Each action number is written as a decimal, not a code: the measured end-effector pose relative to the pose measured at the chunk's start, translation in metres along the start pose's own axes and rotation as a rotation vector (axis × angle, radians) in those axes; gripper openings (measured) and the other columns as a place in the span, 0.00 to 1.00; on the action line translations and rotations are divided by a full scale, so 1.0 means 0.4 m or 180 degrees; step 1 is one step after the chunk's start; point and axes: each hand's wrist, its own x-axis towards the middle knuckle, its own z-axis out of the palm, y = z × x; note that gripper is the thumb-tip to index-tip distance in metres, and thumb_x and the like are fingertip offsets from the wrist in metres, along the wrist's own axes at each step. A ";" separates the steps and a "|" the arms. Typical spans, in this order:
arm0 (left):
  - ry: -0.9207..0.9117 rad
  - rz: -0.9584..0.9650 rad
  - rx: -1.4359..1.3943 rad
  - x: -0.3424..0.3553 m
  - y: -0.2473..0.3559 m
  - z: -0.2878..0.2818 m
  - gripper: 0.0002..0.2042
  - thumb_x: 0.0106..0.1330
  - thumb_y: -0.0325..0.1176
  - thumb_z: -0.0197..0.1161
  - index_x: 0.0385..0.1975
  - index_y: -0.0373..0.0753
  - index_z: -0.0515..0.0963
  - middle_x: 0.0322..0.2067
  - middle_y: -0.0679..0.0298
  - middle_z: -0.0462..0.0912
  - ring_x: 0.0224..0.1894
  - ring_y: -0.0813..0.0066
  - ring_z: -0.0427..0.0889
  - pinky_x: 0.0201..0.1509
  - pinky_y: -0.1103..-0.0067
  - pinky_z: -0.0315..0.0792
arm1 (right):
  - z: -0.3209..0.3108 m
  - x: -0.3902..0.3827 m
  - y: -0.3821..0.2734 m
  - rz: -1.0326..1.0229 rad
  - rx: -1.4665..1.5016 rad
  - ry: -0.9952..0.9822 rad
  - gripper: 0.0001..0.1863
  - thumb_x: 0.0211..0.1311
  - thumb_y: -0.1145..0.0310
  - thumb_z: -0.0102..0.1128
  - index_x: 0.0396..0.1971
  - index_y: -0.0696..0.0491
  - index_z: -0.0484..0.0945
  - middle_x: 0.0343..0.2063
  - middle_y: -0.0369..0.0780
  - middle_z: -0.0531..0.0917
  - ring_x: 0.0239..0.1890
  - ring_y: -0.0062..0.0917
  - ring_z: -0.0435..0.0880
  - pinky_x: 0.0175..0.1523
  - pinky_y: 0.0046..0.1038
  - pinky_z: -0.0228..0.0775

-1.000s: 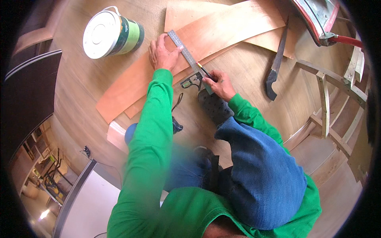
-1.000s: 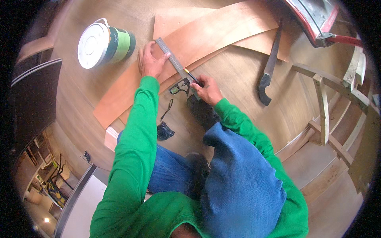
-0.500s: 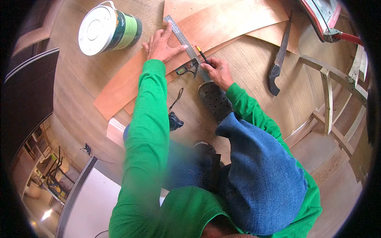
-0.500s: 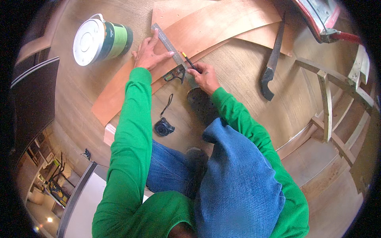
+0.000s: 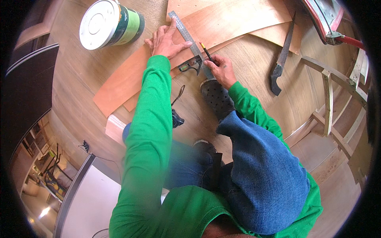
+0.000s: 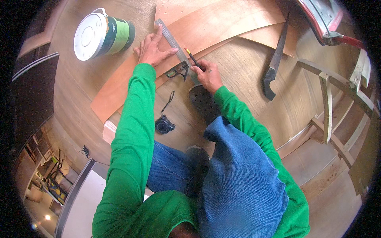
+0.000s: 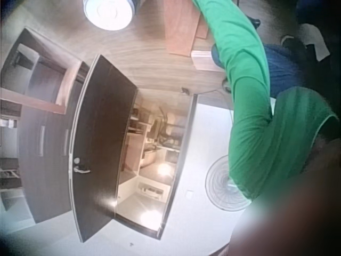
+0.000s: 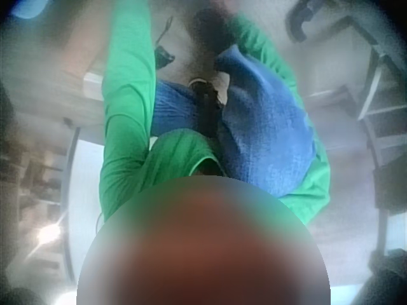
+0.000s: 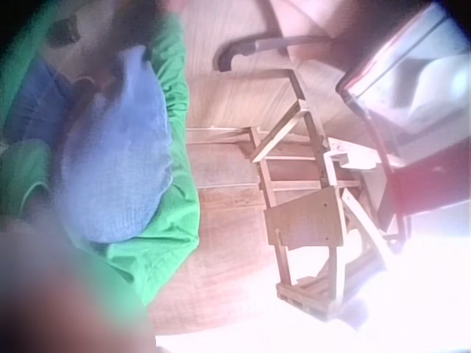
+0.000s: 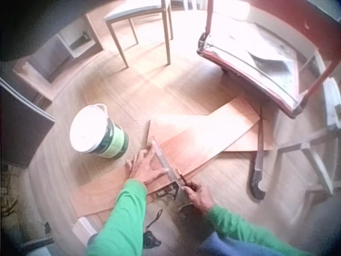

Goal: The person measures and marks a wooden plank with a tape measure and pencil, then uses a hand saw to cut along the marked line. The cut piece is separated and set aside.

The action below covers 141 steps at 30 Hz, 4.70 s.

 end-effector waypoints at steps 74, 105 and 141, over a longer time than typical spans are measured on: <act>-0.0228 -0.0642 0.0046 -0.009 0.089 -0.051 0.70 0.37 0.64 0.90 0.87 0.71 0.53 0.80 0.61 0.65 0.85 0.49 0.57 0.84 0.30 0.43 | -0.139 -0.045 -0.147 -0.1223 -0.2628 -0.0925 0.10 0.72 0.67 0.68 0.44 0.57 0.92 0.35 0.49 0.93 0.36 0.31 0.95 0.46 0.33 0.86; -0.0269 -0.0655 0.0115 -0.007 0.085 -0.052 0.71 0.37 0.66 0.89 0.86 0.75 0.51 0.82 0.60 0.62 0.85 0.49 0.56 0.84 0.32 0.43 | -0.183 -0.160 -0.132 -0.0788 -0.2357 -0.1104 0.10 0.68 0.69 0.65 0.43 0.58 0.89 0.36 0.53 0.90 0.36 0.52 0.90 0.43 0.45 0.84; -0.0257 -0.0833 -0.3814 -0.091 0.525 0.261 0.07 0.67 0.26 0.76 0.39 0.28 0.88 0.36 0.52 0.92 0.34 0.70 0.92 0.33 0.75 0.87 | -0.599 -0.296 0.177 -0.0085 -0.3509 0.1739 0.25 0.60 0.53 0.75 0.49 0.54 0.81 0.41 0.52 0.87 0.47 0.51 0.87 0.51 0.49 0.80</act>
